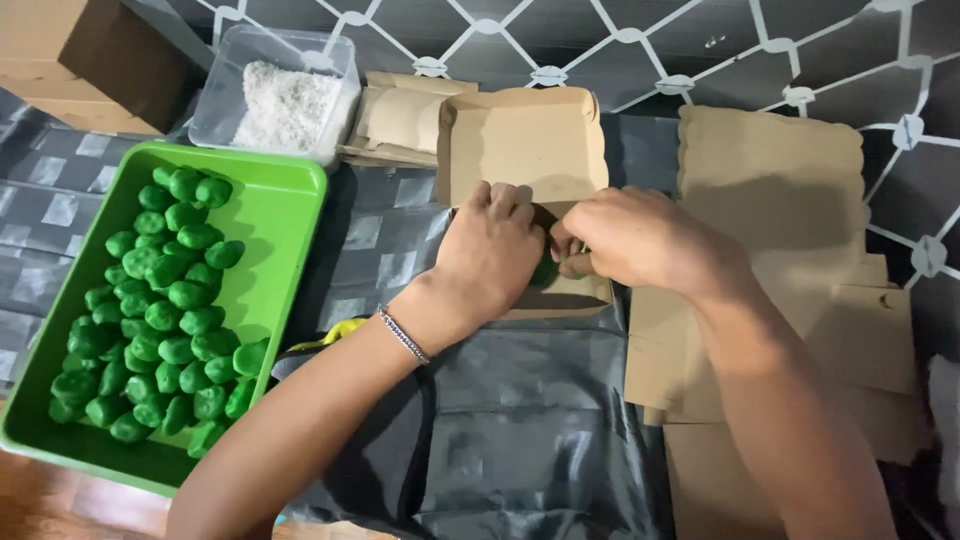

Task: Folding a small cardboard box and filling it with green spherical sweets from a plastic tray.

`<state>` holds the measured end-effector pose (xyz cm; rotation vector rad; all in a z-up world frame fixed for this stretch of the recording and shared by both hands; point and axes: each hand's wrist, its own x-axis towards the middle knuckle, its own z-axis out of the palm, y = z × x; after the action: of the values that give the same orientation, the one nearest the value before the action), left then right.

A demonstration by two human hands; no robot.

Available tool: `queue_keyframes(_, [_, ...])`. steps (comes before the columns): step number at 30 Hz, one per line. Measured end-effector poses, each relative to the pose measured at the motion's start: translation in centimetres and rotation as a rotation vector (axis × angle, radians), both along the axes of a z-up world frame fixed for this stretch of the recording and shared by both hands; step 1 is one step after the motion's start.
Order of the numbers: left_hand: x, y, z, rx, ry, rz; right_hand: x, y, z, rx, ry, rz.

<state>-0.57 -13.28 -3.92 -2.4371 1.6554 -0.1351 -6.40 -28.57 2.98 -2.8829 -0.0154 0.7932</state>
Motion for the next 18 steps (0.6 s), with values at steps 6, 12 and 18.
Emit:
queue_keyframes(6, [0.2, 0.1, 0.0, -0.025, -0.001, -0.015, -0.6, 0.5, -0.5, -0.026, -0.073, -0.038])
queue_keyframes(12, [0.2, -0.1, 0.2, 0.002, 0.006, -0.01, -0.4, -0.4, -2.4, -0.146, -0.097, 0.024])
queue_keyframes(18, [-0.2, 0.1, 0.2, -0.047, -0.039, -0.037, -1.0, -0.5, -2.0, -0.152, -0.15, 0.013])
